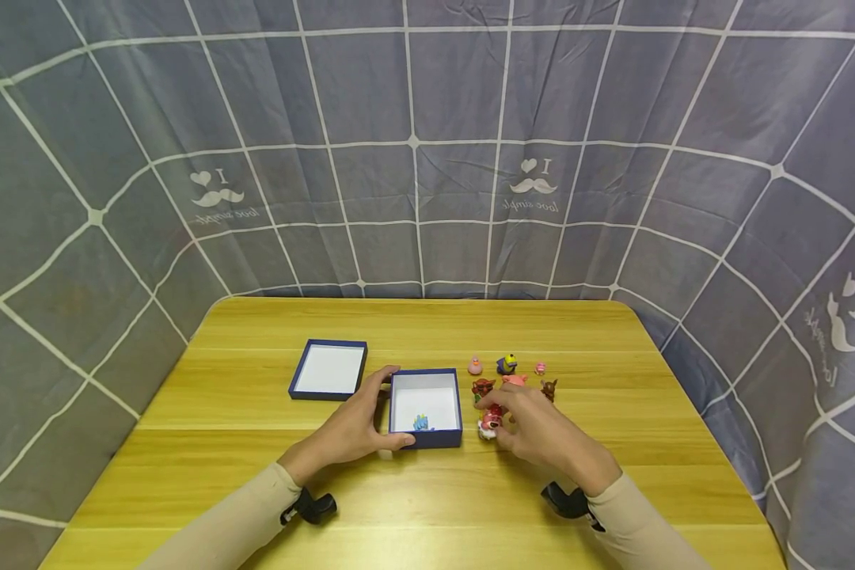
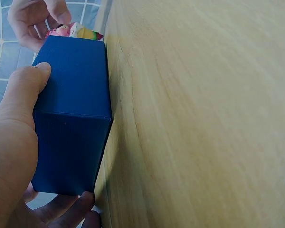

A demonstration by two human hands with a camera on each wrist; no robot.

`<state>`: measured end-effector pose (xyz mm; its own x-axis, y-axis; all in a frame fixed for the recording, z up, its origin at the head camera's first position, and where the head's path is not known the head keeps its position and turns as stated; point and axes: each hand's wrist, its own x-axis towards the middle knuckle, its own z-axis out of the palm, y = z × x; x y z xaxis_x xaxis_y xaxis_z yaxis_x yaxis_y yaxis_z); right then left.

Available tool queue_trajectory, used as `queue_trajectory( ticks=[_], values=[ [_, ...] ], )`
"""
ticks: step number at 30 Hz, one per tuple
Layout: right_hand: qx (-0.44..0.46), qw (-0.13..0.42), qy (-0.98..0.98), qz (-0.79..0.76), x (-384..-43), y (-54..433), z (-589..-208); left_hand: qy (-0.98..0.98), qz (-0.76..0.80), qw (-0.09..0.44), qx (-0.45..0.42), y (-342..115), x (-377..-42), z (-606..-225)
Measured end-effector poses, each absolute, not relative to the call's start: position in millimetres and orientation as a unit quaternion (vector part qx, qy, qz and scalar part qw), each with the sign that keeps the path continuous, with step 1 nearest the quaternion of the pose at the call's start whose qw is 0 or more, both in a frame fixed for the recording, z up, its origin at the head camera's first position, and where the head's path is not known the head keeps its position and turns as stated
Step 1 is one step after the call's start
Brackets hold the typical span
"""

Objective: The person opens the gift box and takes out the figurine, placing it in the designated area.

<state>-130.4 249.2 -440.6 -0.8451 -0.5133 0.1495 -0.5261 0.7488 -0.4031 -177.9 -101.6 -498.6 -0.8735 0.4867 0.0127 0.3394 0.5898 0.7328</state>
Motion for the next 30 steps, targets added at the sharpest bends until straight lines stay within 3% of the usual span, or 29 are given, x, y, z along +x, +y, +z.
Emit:
queue_trajectory(
  ticks=[30],
  values=[
    [0.258, 0.023, -0.945, 0.199, -123.7, 247.2, -434.3, 0.887, 0.387, 0.091, 0.235, -102.4, -177.2, -500.1]
  ],
)
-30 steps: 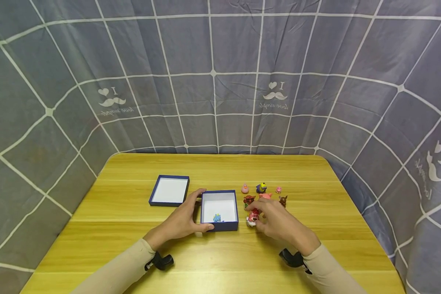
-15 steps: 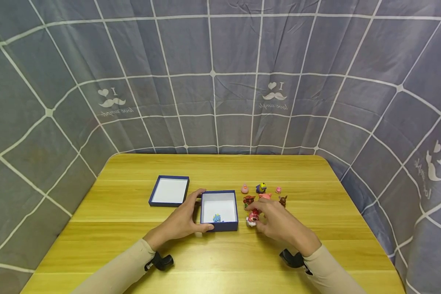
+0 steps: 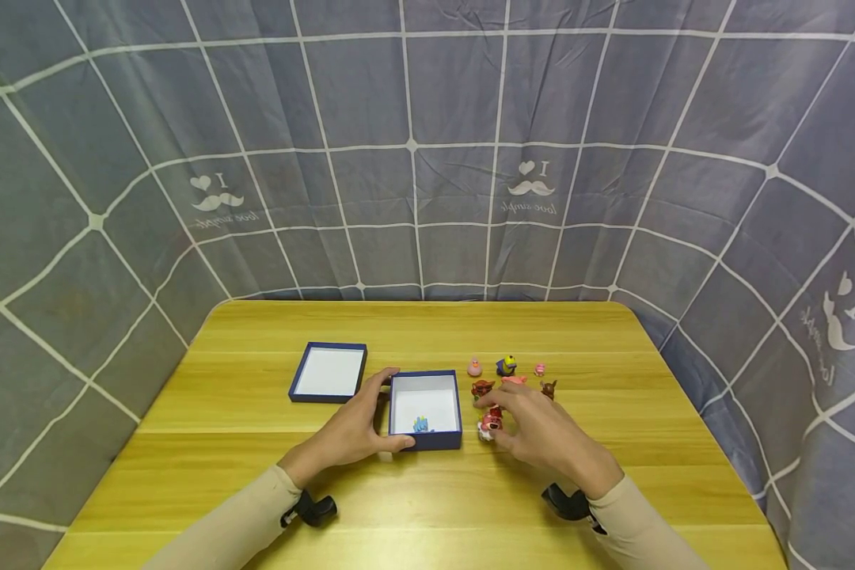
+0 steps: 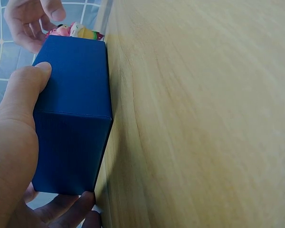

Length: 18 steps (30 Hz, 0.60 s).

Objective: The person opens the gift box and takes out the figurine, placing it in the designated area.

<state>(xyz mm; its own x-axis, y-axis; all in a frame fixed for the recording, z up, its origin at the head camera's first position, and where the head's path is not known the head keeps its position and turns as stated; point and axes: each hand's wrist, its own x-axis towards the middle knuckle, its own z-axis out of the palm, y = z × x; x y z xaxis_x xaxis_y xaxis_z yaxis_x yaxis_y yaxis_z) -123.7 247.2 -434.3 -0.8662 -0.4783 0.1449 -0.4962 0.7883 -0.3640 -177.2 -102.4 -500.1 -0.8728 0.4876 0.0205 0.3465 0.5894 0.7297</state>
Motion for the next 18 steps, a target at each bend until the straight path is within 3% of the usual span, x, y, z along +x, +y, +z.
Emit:
queue_trajectory(
  ticks=[18],
  values=[
    [0.245, 0.028, -0.949, 0.197, -122.0, 241.5, -427.6, 0.886, 0.390, 0.093, 0.235, -103.3, -177.7, -501.4]
  ],
)
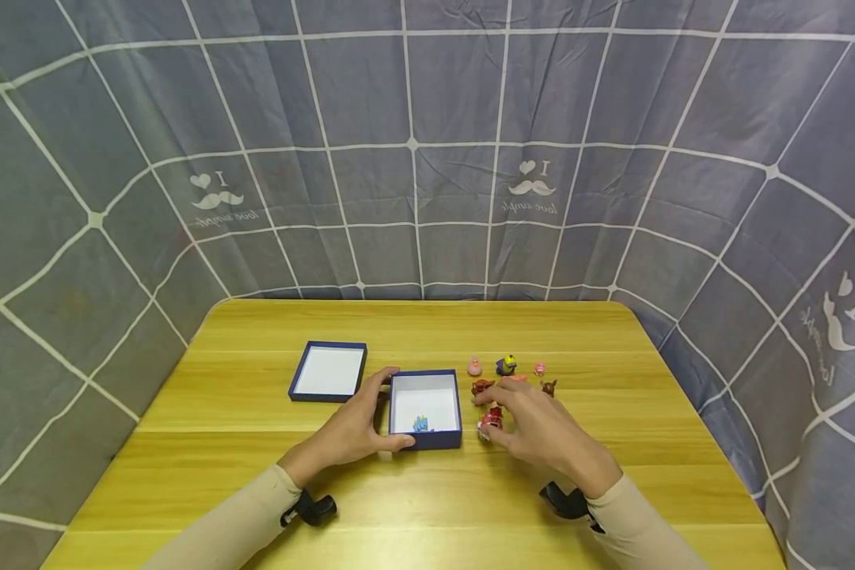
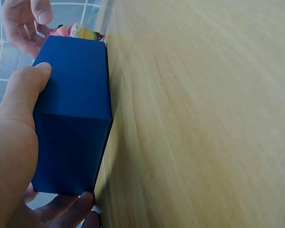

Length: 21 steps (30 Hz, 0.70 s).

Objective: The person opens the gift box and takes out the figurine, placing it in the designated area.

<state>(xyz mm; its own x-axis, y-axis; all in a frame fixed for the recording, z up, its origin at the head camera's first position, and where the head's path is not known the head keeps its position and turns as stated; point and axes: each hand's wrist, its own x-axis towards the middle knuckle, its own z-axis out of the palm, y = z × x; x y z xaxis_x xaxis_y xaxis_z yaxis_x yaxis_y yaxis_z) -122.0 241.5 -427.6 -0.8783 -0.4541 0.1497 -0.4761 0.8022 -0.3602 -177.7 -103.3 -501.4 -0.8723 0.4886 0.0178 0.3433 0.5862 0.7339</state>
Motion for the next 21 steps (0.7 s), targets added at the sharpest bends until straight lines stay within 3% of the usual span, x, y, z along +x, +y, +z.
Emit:
queue_trajectory(
  ticks=[21],
  values=[
    [0.235, 0.049, -0.952, 0.189, -121.8, 237.7, -416.8, 0.884, 0.389, 0.093, 0.242, -102.5, -178.0, -498.2]
  ],
)
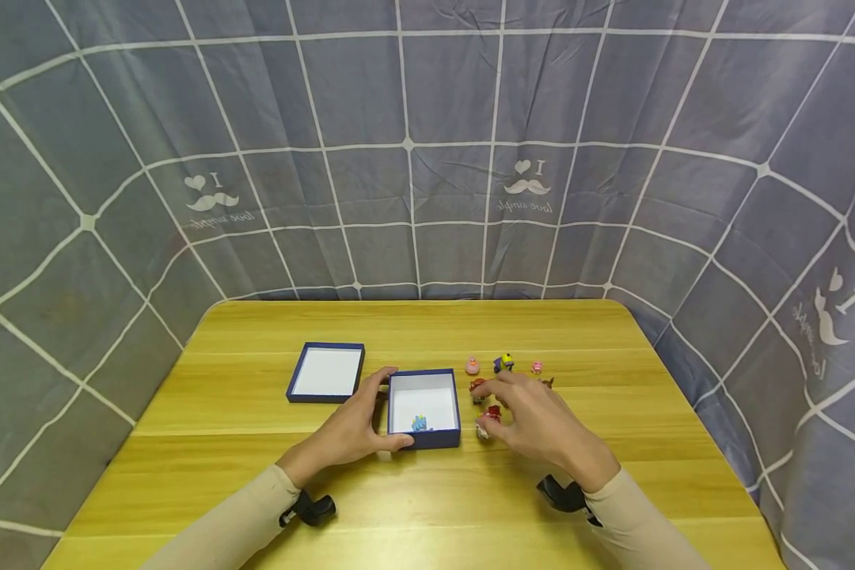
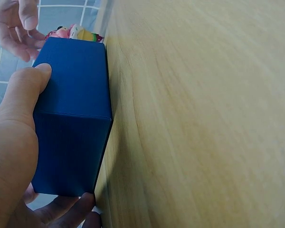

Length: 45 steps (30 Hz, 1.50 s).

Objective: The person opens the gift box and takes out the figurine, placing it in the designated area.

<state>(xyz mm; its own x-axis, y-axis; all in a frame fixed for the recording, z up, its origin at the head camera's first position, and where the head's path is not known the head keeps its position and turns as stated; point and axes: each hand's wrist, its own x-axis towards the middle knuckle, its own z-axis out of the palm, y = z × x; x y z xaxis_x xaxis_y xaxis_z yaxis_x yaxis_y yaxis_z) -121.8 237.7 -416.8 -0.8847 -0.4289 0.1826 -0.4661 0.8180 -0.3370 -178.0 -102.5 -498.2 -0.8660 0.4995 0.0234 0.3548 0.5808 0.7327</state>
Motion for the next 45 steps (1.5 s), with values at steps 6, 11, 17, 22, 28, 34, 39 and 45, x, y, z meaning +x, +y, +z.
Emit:
queue_trajectory(
  ticks=[6, 11, 17, 22, 28, 34, 39, 45],
  values=[
    [0.237, 0.060, -0.950, 0.193, -124.7, 233.0, -410.5, 0.883, 0.390, 0.094, 0.244, -103.4, -179.0, -498.9],
    [0.255, 0.074, -0.945, 0.191, -129.0, 227.4, -405.2, 0.883, 0.389, 0.096, 0.245, -104.4, -180.1, -498.3],
    [0.290, 0.069, -0.938, 0.177, -136.9, 217.3, -397.1, 0.882, 0.388, 0.099, 0.251, -105.7, -181.6, -497.6],
    [0.307, 0.035, -0.936, 0.168, -145.3, 204.6, -390.6, 0.880, 0.388, 0.106, 0.251, -107.2, -181.1, -495.1],
    [0.323, -0.007, -0.934, 0.150, -157.6, 189.8, -383.9, 0.880, 0.386, 0.118, 0.250, -108.0, -181.9, -491.9],
    [0.345, -0.057, -0.923, 0.161, -167.5, 177.3, -380.4, 0.881, 0.382, 0.126, 0.251, -110.2, -183.3, -491.6],
    [0.358, -0.108, -0.912, 0.170, -177.7, 169.1, -383.4, 0.877, 0.385, 0.126, 0.259, -110.8, -183.5, -492.5],
    [0.365, -0.166, -0.898, 0.183, -192.1, 159.1, -388.0, 0.877, 0.388, 0.126, 0.252, -110.3, -182.7, -492.3]
  ],
)
